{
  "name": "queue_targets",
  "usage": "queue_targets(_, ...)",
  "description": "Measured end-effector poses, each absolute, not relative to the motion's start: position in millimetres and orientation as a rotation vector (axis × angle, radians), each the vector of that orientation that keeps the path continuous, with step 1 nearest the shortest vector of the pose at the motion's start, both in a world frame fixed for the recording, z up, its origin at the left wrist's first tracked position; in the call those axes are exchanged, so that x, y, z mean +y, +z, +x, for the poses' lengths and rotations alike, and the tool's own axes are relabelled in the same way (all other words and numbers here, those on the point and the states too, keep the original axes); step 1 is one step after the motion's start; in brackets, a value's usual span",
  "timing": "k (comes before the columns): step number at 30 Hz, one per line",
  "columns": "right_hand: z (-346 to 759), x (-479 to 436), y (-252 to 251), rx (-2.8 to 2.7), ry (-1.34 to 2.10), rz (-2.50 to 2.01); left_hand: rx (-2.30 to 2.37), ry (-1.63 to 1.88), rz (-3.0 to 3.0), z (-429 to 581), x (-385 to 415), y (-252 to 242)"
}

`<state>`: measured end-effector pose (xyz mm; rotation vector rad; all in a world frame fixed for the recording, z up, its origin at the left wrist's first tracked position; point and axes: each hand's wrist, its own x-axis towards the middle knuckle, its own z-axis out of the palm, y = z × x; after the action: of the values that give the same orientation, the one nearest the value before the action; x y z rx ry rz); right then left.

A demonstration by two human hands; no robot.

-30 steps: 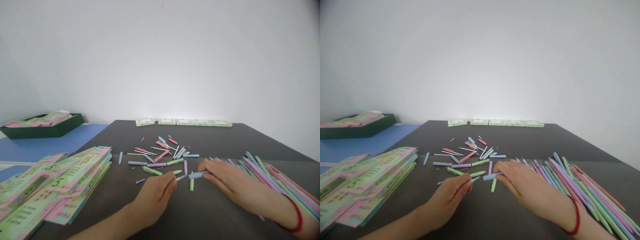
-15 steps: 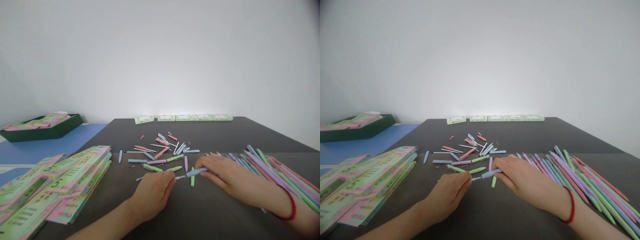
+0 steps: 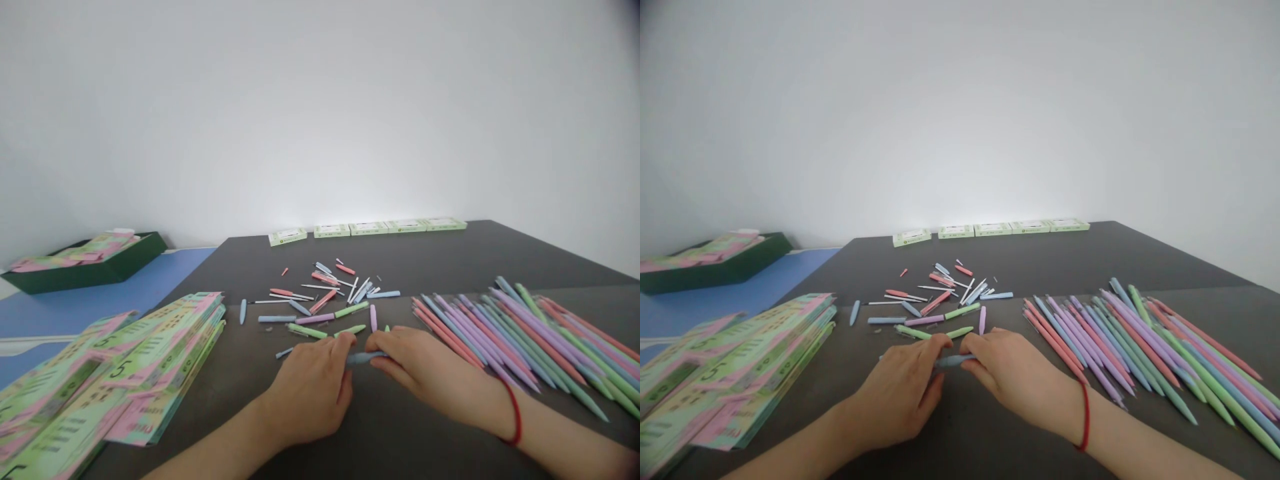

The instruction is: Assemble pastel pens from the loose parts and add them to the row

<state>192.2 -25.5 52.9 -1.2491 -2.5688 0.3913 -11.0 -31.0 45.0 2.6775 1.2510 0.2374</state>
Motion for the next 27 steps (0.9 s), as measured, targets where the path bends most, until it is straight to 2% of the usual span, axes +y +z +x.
queue_targets(8, 186.7, -26.3, 38.6, -2.603, 0.22, -1.238, 1.096, 0.181, 2.607, -16.7, -26.6, 44.2)
queue_targets(12, 183.0, -27.4, 33.8, -2.585, 0.289, -1.263, 1.086, 0.113, 2.606, -15.2, -24.2, 42.1)
queue_targets(14, 182.1, -26.9, 32.4, -2.527, 0.507, -1.273, 1.093, 0.064, 2.628, -14.2, -23.9, 41.0)
queue_targets(19, 180.4, -22.1, 24.9, -2.056, 1.572, -1.194, 1.081, -0.019, 2.735, -10.4, -27.2, 42.6)
queue_targets(22, 179.7, -21.0, 21.8, -1.861, 1.847, -1.171, 1.048, -0.065, 2.812, -8.4, -29.1, 44.8)
queue_targets(24, 180.8, -22.2, 24.0, -1.898, 1.796, -1.183, 1.036, -0.114, 2.864, -8.0, -28.6, 45.1)
queue_targets(27, 184.4, -25.5, 32.1, -2.181, 1.257, -1.288, 1.066, -0.157, 2.889, -9.3, -25.3, 43.4)
